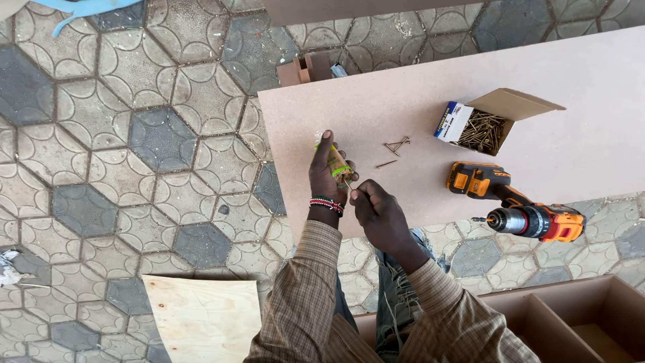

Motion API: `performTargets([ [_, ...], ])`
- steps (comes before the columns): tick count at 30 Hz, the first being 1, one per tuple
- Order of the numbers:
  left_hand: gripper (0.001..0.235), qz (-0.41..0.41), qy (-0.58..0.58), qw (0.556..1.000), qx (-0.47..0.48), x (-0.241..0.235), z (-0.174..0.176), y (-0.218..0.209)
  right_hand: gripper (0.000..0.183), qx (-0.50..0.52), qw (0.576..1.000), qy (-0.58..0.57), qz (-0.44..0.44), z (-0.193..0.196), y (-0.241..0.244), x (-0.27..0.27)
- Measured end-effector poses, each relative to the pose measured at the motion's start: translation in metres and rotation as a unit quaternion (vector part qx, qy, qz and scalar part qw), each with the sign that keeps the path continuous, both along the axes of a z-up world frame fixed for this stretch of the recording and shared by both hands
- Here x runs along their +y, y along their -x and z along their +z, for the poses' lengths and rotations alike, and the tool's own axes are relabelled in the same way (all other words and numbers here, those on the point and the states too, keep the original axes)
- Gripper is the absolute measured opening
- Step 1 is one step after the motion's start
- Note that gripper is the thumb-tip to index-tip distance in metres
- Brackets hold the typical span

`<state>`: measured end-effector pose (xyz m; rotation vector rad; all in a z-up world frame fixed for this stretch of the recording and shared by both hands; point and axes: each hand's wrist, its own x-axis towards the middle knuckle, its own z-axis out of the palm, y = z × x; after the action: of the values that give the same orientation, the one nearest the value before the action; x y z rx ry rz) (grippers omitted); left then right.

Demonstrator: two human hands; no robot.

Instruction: The person assembles a wooden cabinet by positioning panels, retrieving screws, and using a cordless drill to fasten them. They align a side panel to the base, insert screws, and drive them in with the drill, repeating the process for multiple joints.

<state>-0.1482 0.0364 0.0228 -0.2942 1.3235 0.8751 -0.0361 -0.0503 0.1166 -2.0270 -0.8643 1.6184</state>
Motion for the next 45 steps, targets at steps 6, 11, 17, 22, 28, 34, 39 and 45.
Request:
performTargets([
  [6, 0.041, 0.034, 0.036, 0.999, 0.014, -0.008, -0.003, -0.009, 0.029, 0.004, 0.999, -0.035, -0.032, 0.006, 0.003, 0.006],
  [11, 0.043, 0.038, 0.030, 0.998, 0.051, -0.010, -0.005, -0.008, 0.031, 0.027, 0.998, -0.006, -0.050, 0.012, 0.005, 0.004],
  [17, 0.032, -0.294, -0.236, 0.840, 0.392, -0.051, -0.066, 0.019, 0.034, 0.007, 0.998, 0.024, -0.054, 0.014, 0.010, 0.012],
  [22, 0.032, -0.229, -0.191, 0.889, 0.347, -0.055, -0.058, 0.029, 0.035, 0.052, 0.996, 0.015, -0.074, 0.013, 0.010, 0.022],
  [28, 0.041, -0.103, -0.119, 0.954, 0.254, -0.040, -0.034, 0.025, 0.032, 0.249, 0.954, -0.022, -0.165, 0.003, 0.020, 0.006],
  [34, 0.048, 0.003, -0.032, 0.982, 0.188, 0.002, 0.016, 0.040, 0.026, 0.304, 0.939, -0.017, -0.159, 0.011, -0.007, -0.032],
  [39, 0.050, -0.062, -0.046, 0.984, 0.162, -0.007, 0.001, 0.033, 0.031, 0.348, 0.916, -0.044, -0.195, -0.063, -0.054, -0.069],
  [45, 0.056, -0.034, 0.006, 0.990, 0.135, -0.015, -0.016, 0.020, 0.024, 0.393, 0.886, -0.051, -0.240, -0.114, -0.079, -0.063],
])
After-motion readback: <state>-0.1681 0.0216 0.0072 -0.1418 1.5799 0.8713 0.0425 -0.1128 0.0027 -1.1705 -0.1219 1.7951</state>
